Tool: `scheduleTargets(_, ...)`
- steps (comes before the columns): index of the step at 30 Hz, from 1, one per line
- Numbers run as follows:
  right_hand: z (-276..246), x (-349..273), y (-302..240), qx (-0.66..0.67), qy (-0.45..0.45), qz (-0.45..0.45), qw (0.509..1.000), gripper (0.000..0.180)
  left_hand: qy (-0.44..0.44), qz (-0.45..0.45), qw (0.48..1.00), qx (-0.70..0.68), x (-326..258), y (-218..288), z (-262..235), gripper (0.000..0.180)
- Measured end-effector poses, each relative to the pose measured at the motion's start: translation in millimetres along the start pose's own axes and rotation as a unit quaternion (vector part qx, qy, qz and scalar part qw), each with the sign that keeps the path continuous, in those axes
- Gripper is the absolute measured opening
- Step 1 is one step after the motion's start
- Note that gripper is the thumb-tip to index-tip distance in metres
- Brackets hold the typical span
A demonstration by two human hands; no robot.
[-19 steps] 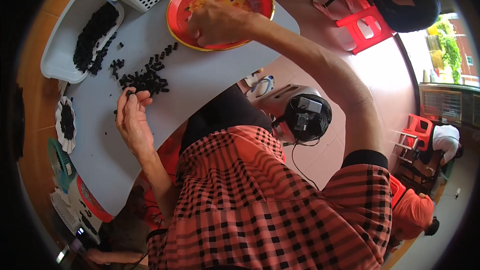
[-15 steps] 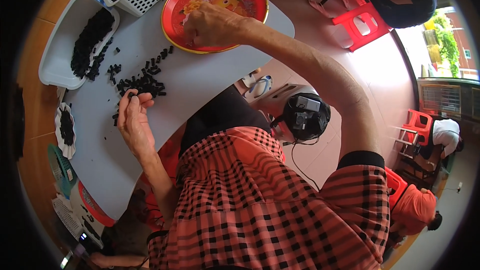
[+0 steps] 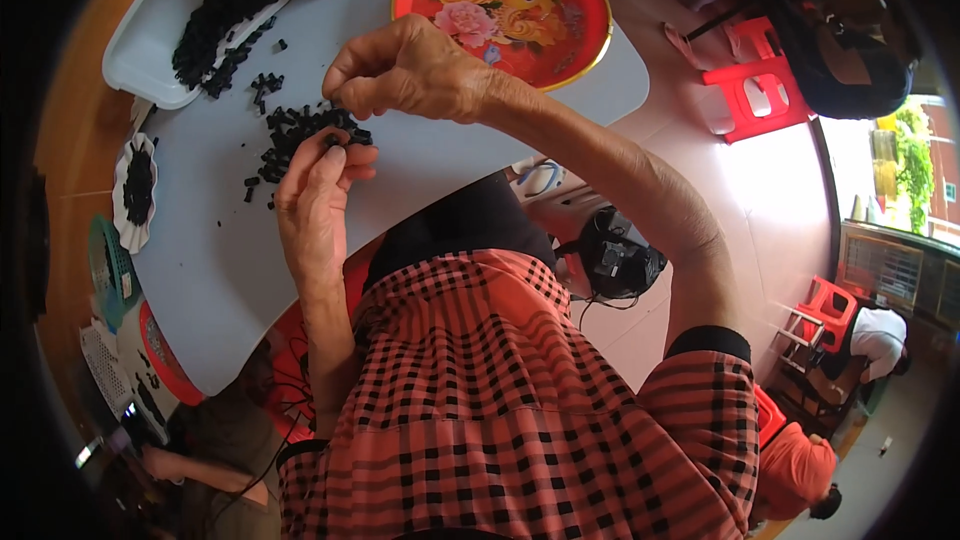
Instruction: The person sorts and inspects small black plastic parts by hand on a table.
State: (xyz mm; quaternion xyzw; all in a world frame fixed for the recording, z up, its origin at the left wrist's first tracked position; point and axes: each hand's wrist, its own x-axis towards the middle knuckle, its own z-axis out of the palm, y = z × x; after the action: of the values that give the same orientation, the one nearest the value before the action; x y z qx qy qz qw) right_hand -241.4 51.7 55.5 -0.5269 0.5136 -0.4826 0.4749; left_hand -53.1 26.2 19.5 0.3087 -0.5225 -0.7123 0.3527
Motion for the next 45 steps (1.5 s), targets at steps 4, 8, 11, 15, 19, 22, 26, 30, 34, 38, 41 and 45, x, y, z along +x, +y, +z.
scheduleTargets(4, 14.5, 6.2, 13.1, 0.046, -0.018, 0.003, 0.999, 0.014, 0.003, 0.011, 1.000, 0.026, 0.6, 3.4, -4.7, 0.024)
scheduleTargets(8, 22.2, 8.4, 14.6, -0.007, -0.025, -0.009, 1.000, 0.013, 0.006, 0.036, 0.998, 0.045, -0.2, 0.8, -10.0, 0.024)
scheduleTargets(11, 26.6, 9.5, 14.5, -0.012, -0.024, -0.011, 1.000, 0.012, 0.002, 0.036, 0.998, 0.049, 0.5, -0.1, -13.7, 0.024)
scheduleTargets(15, 30.6, 9.8, 15.1, -0.052, -0.010, -0.033, 0.998, 0.011, 0.004, 0.043, 0.995, 0.089, 0.3, 2.0, -14.8, 0.023)
scheduleTargets(19, 32.4, 9.2, 16.2, -0.005, -0.020, -0.016, 1.000, 0.012, 0.017, 0.070, 0.989, 0.129, 0.1, 4.8, -14.3, 0.022)
scheduleTargets(22, 32.6, 10.9, 22.1, 0.052, 0.016, -0.023, 0.998, 0.013, 0.004, 0.060, 0.995, 0.085, 4.2, 7.3, -18.4, 0.022)
scheduleTargets(26, 36.1, 11.8, 20.7, 0.068, 0.021, -0.049, 0.996, 0.013, 0.010, 0.043, 0.987, 0.156, 1.6, 9.1, -16.9, 0.018)
scheduleTargets(30, 42.2, 10.9, 17.9, 0.051, 0.016, -0.009, 0.999, 0.012, 0.028, 0.060, 0.994, 0.088, 3.7, 2.2, -21.2, 0.018)
scheduleTargets(34, 44.5, 9.1, 26.9, 0.073, 0.016, -0.019, 0.997, 0.012, 0.032, 0.061, 0.997, -0.017, 4.9, 0.1, -26.8, 0.018)
scheduleTargets(38, 45.3, 10.4, 20.0, 0.061, 0.028, -0.011, 0.998, 0.011, 0.067, 0.048, 0.988, -0.134, 5.1, -2.1, -20.7, 0.017)
scheduleTargets(41, 42.1, 13.3, 10.6, 0.044, 0.025, -0.028, 0.998, 0.011, 0.082, 0.080, 0.993, -0.017, 4.0, 3.1, -21.7, 0.017)
scheduleTargets(45, 38.8, 18.4, 11.0, -0.078, -0.007, -0.127, 0.989, 0.014, 0.081, 0.100, 0.988, 0.084, 2.2, 2.0, -22.8, 0.020)
